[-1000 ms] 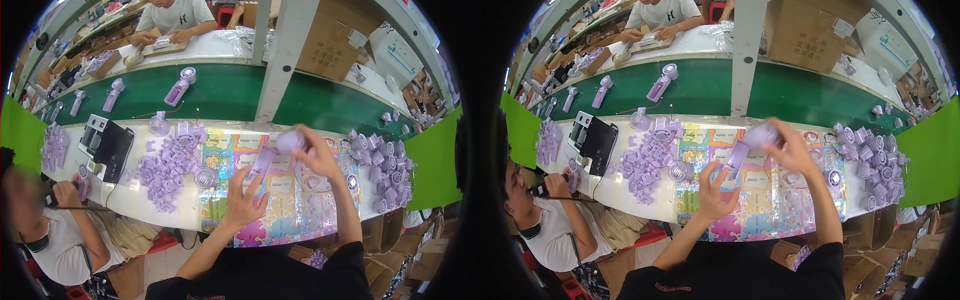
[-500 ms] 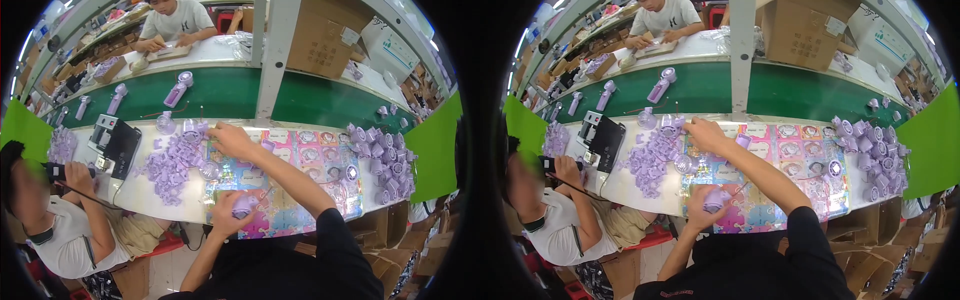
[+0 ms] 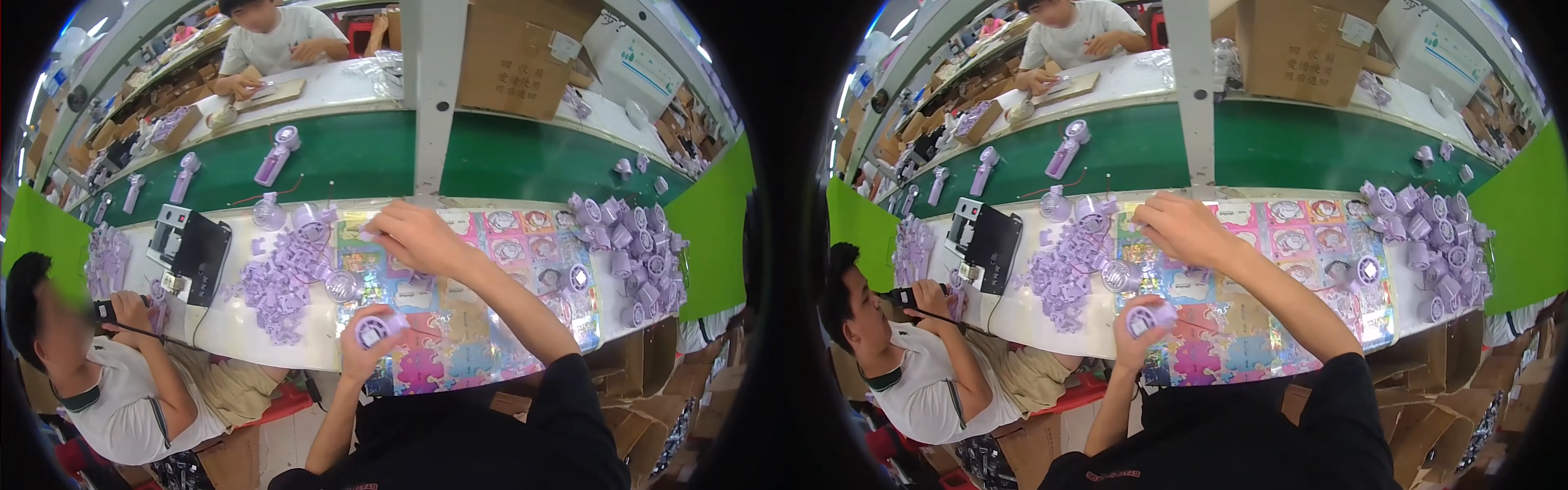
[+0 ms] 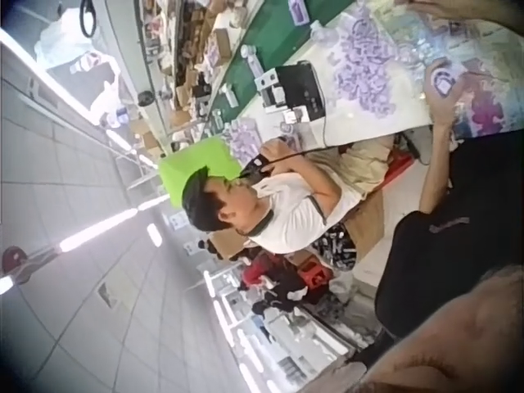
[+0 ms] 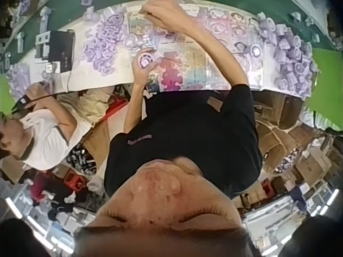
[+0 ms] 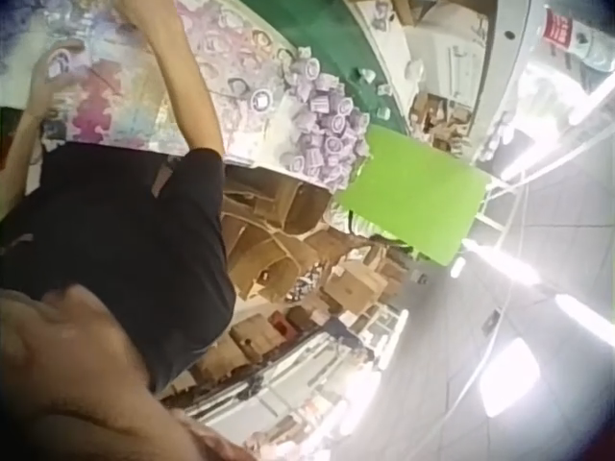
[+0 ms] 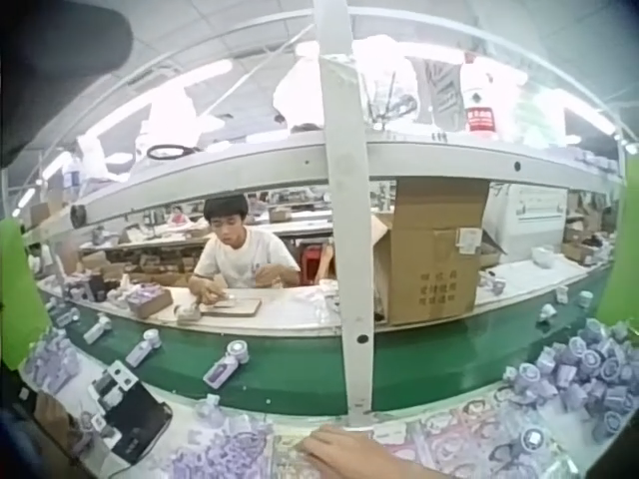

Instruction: The person assembles portable fans by attaching plastic components to fan head units and fitting them into plastic handles by hand, placing the assembled parts onto the table and conveyor belt.

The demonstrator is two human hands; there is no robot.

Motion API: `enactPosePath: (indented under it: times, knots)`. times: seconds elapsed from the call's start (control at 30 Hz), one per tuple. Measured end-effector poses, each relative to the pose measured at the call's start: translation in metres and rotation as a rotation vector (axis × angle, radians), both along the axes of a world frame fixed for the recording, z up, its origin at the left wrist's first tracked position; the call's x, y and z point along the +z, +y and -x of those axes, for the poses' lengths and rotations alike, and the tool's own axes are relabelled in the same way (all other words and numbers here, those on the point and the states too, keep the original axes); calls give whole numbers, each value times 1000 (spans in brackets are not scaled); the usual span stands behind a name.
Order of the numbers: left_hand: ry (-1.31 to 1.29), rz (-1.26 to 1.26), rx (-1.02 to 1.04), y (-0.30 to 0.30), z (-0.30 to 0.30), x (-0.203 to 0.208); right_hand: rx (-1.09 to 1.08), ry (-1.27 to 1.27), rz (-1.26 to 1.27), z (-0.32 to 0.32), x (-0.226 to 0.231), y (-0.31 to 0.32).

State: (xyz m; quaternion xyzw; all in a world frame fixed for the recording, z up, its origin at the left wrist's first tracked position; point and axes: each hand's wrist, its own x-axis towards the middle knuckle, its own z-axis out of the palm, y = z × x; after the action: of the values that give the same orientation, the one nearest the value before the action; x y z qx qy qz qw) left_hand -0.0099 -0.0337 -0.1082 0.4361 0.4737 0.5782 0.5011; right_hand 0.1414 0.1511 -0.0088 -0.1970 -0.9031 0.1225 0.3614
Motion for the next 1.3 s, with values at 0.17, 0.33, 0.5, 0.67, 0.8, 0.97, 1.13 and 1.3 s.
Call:
enactPosePath:
  times: [0.17, 0.33, 0.5, 0.67, 0.8, 0.97, 1.13, 1.3]
  knots:
    - [-129, 170, 7, 14, -7, 20, -52, -22, 298, -65, 9, -70]
    - [25, 141, -83, 19, -33, 27, -85, 15, 417, -92, -31, -114]
    - [64, 194, -124, 18, -50, 37, -193, 217, 411, -98, -45, -136]
    - [275, 59, -175, 18, -58, 30, -354, 312, 488, -94, -65, -148]
    - [220, 89, -251, 18, -59, 37, -383, 593, 977, -98, -70, -150]
    - [172, -34, -359, 17, -69, 24, -465, 447, 1001, -106, -54, -162]
    - [47, -36, -214, 15, -86, 19, -466, 459, 875, -107, -47, -178]
    - [114, -150, -193, 13, -88, 14, -500, 493, 921, -105, -47, -195]
